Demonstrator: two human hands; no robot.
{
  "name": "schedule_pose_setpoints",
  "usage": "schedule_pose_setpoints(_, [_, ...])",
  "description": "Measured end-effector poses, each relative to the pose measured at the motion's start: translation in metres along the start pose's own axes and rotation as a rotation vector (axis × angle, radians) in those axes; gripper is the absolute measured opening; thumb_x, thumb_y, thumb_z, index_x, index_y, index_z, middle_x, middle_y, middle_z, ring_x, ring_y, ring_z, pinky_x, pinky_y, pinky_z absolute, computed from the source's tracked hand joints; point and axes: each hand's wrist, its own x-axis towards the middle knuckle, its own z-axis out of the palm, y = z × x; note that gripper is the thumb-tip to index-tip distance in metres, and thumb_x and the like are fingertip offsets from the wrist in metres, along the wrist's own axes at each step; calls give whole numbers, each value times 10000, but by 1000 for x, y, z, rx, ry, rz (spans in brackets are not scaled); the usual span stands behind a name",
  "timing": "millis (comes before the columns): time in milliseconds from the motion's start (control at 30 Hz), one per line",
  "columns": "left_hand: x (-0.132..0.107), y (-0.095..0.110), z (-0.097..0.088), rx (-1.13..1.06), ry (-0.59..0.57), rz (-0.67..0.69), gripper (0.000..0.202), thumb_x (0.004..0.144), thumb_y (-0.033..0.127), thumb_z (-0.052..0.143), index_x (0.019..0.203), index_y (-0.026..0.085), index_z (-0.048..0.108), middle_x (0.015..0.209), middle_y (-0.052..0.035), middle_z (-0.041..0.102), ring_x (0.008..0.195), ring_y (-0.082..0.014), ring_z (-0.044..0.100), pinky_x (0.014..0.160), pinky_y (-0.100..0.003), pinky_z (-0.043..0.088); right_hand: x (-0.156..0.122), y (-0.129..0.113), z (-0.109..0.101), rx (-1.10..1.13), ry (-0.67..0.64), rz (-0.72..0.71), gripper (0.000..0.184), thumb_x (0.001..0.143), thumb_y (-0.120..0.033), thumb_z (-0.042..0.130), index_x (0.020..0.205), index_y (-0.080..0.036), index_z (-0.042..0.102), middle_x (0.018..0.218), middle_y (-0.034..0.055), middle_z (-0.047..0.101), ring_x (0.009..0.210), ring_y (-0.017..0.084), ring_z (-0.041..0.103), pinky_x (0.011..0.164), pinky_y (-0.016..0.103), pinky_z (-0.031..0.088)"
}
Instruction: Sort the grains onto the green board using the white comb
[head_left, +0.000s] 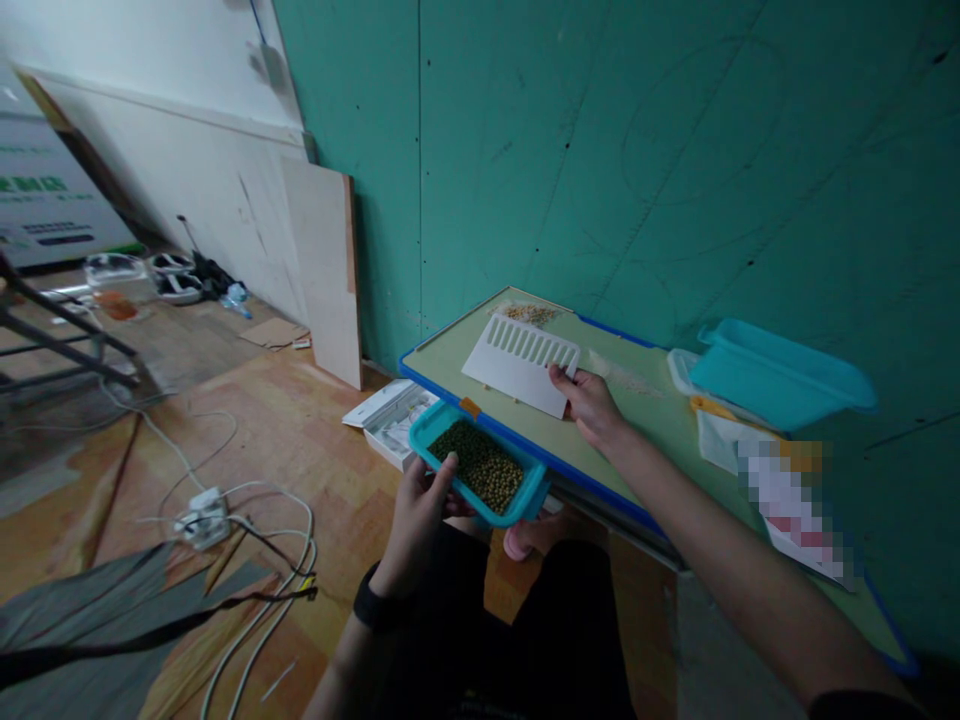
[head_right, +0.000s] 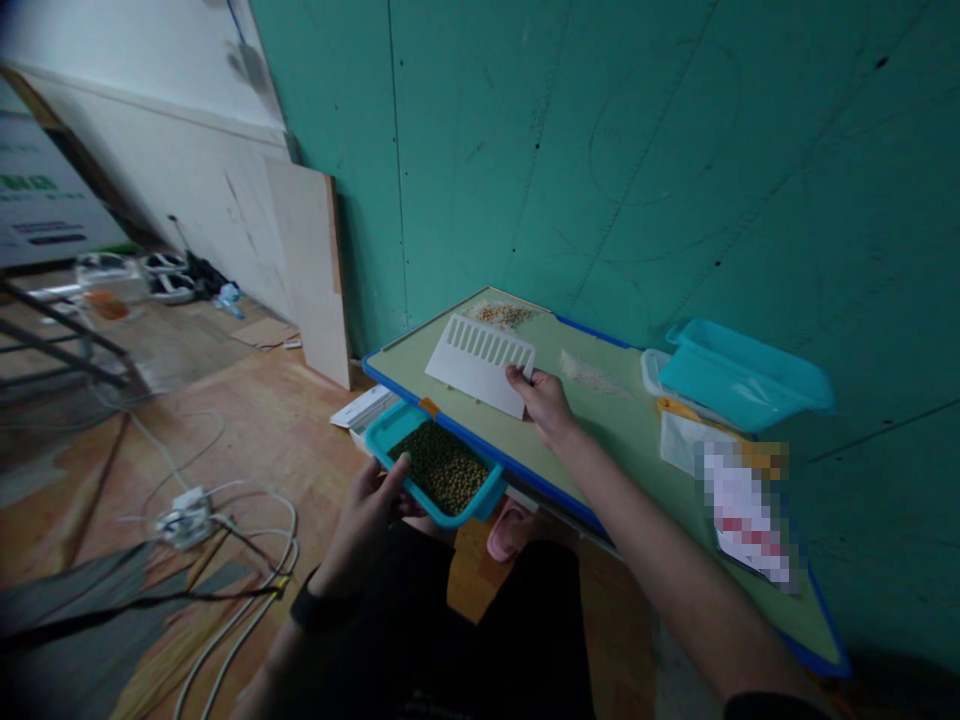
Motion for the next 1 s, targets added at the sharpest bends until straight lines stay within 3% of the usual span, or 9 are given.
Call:
schedule_pose_setpoints(333, [4,-4,0,-1,-12,-1,494,773,604,752,975,203,544,512,48,637,393,-161,624,424,-264,548,-29,0,3,5,-41,23,670,462,-702,875,799,-152,689,693,19,699,611,162,643,544,259,494])
schedule_pose_setpoints(633, [5,-3,0,5,-9,11,503,756,608,762,969,207,545,518,51,630,410,-178,645,431,-276,560,-53,6,-11,-53,-24,6,632,533,-709,851,801,-153,719,690,29,709,603,185,653,536,287,518])
schedule_pose_setpoints(800, [5,-4,2,-7,8,-8,522,731,619,776,962,212,544,489,60,618,372,-157,609,412,-258,541,-64,7,-6,-234,94,-315,539,678,-654,800,858,-146,778,827,73,782,779,240,727,699,323,563])
schedule_pose_setpoints(933, [7,-6,1,-4,27,-2,525,707,626,797,892,218,524,462,66,601,369,-151,601,405,-244,529,-82,14,28,-595,183,-628,349,916,-471,653,883,-153,794,820,97,792,694,193,723,660,263,528])
schedule_pose_setpoints(1000, [8,-6,1,-3,27,2,519,709,619,802,882,216,524,458,69,598,369,-147,599,413,-245,535,-87,17,51,-780,156,-765,320,996,-362,552,946,-155,791,807,107,789,677,174,719,674,243,516])
